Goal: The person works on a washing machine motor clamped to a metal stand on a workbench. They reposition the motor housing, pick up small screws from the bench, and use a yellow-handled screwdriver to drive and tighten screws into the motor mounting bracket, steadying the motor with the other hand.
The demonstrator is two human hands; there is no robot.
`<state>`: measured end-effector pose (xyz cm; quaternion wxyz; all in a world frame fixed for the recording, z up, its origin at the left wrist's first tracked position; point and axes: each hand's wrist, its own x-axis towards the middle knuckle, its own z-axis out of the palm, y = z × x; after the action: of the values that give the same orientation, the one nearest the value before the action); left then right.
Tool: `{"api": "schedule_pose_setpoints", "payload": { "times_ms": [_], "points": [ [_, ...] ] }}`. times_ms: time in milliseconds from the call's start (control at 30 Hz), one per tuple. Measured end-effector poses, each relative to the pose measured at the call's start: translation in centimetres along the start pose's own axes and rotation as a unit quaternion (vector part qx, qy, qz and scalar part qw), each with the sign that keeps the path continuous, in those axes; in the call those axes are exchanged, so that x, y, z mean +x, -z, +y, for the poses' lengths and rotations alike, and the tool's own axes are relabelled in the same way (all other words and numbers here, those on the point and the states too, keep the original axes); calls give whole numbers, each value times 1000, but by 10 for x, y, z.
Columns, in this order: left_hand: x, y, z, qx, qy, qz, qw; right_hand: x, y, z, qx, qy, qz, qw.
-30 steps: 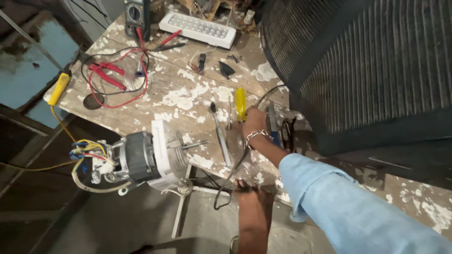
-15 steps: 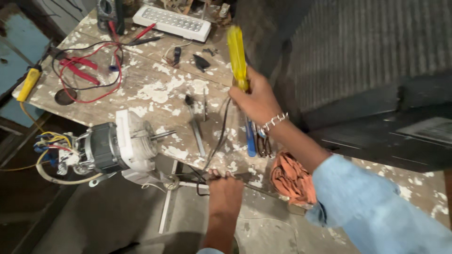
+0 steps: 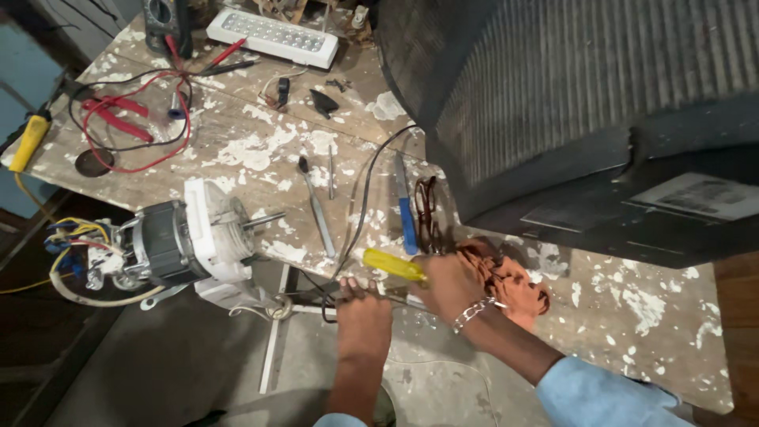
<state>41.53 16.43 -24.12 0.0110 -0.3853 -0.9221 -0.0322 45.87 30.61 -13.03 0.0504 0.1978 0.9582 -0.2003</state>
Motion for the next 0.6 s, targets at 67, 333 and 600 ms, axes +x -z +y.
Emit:
{"api": "schedule_pose_setpoints", "payload": {
  "times_ms": [67, 333, 600],
  "points": [
    [0, -1, 1, 4, 19, 39, 999, -2, 2, 3, -4, -54, 8, 999],
    [0, 13, 2, -62, -25, -156, 985, 7, 3, 13, -78, -75, -30, 994],
    [2, 14, 2, -54, -26, -81, 995, 11, -9, 36, -82, 66, -31, 994]
  ]
}}
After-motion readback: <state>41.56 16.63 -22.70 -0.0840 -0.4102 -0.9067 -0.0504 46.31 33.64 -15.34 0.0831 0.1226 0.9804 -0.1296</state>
